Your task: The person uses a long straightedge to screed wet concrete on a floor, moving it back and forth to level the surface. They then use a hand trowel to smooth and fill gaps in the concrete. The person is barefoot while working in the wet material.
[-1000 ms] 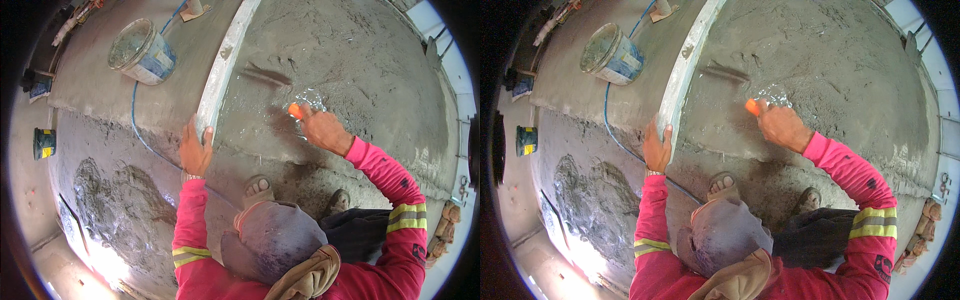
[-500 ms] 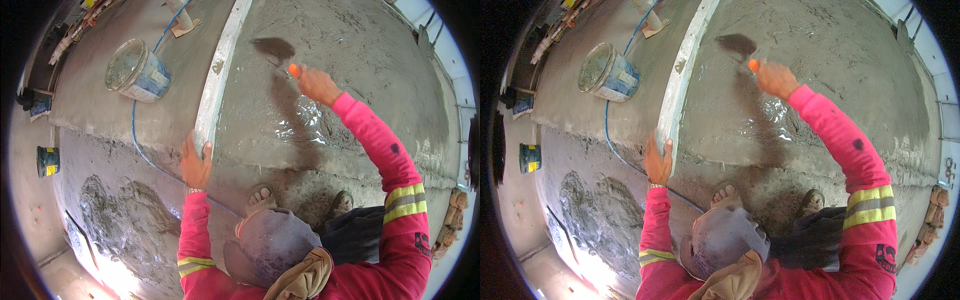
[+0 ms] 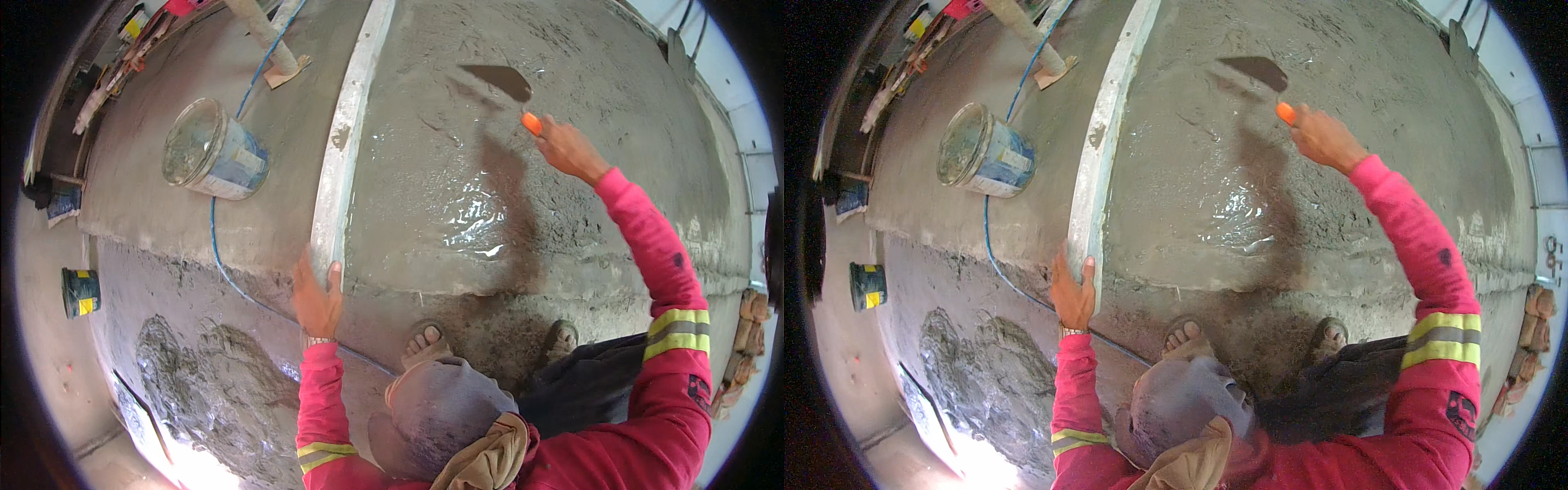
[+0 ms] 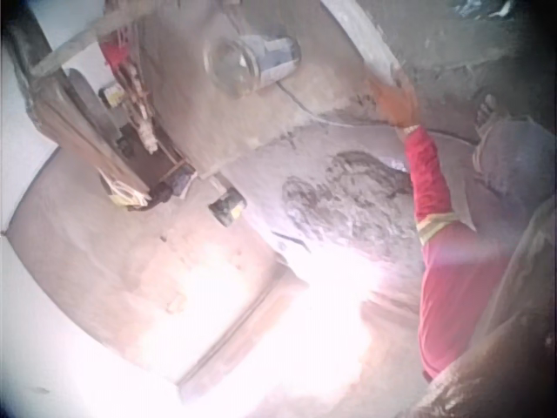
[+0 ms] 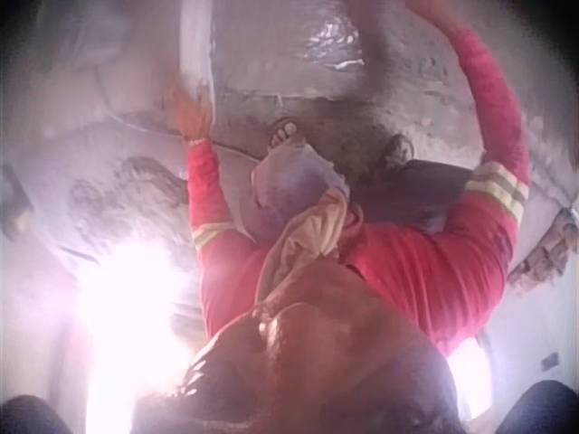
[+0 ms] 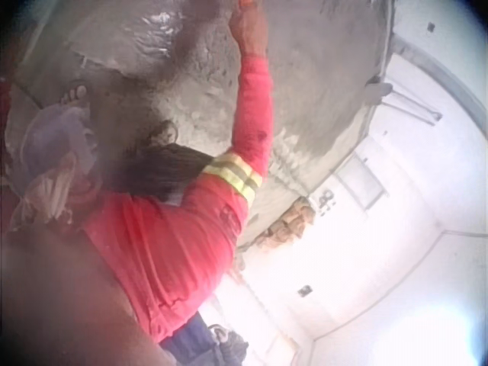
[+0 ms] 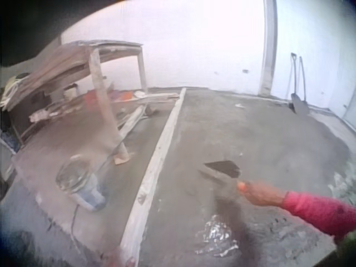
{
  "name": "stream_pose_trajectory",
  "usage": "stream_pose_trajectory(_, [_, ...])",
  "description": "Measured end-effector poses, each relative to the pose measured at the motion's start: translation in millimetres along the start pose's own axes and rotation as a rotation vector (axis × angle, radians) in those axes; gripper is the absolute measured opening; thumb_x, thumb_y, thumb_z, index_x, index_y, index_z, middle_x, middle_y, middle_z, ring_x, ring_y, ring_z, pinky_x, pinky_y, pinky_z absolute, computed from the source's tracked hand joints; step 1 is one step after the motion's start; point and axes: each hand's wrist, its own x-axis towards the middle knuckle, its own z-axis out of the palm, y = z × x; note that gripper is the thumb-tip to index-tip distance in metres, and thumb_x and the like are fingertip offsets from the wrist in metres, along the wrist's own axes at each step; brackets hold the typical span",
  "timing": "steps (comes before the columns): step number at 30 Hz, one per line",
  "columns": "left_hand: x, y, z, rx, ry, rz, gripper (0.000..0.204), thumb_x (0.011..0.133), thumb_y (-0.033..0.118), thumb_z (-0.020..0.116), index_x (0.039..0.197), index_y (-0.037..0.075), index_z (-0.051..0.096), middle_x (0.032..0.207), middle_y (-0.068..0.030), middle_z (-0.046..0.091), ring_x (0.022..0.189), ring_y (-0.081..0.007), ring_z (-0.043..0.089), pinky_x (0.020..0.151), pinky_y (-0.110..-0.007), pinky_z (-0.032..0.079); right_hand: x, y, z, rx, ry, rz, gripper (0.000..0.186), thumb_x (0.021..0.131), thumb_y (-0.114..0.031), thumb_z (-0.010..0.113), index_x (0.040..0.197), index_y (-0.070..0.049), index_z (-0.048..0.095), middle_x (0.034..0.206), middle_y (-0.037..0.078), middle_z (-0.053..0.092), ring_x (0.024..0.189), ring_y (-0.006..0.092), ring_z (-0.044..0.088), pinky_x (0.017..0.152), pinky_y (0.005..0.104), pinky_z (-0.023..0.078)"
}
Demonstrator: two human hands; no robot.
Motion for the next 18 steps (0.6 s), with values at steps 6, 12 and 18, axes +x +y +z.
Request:
stream_pose_trajectory(6, [2, 11, -5, -0.064, -0.066, -0.059, 0.064, 0.087, 0.034, 0.062, 0.137, 0.0, 0.04, 0.133, -0.0264, 0.048, 0.122, -0.0428, 0.047, 0.101, -0.046, 0.038, -81, 42, -65, 0.414, -0.039, 0.401, 0.026, 0.089, -0.022, 0.056, 0.097, 0.001, 0.047, 0.072, 0.015, 0.056, 0.059, 0.0269, 0.057, 0.053, 0.0392, 0.046])
stream_pose_trajectory(12, [3, 10, -4, -0.02, -0.038, 0.016, 0.067, 0.086, 0.033, 0.063, 0.137, -0.002, 0.037, 0.131, -0.0274, 0.049, 0.12, -0.0438, 0.047, 0.098, -0.047, 0.04, -41, 31, -75, 0.971, -0.153, 0.465, 0.022, 0.086, -0.025, 0.058, 0.094, -0.006, 0.051, 0.073, 0.001, 0.053, 0.057, 0.0097, 0.052, 0.047, 0.0267, 0.043])
stream_pose_trajectory(18, [14, 13, -3, 0.048, -0.128, -0.065, 0.069, 0.087, 0.036, 0.063, 0.136, -0.005, 0.039, 0.133, -0.028, 0.047, 0.122, -0.0438, 0.046, 0.101, -0.047, 0.038, 81, -22, -20, 1.271, -0.041, 0.458, 0.032, 0.086, -0.028, 0.059, 0.107, -0.005, 0.05, 0.075, 0.004, 0.053, 0.062, 0.0121, 0.053, 0.046, 0.0276, 0.043])
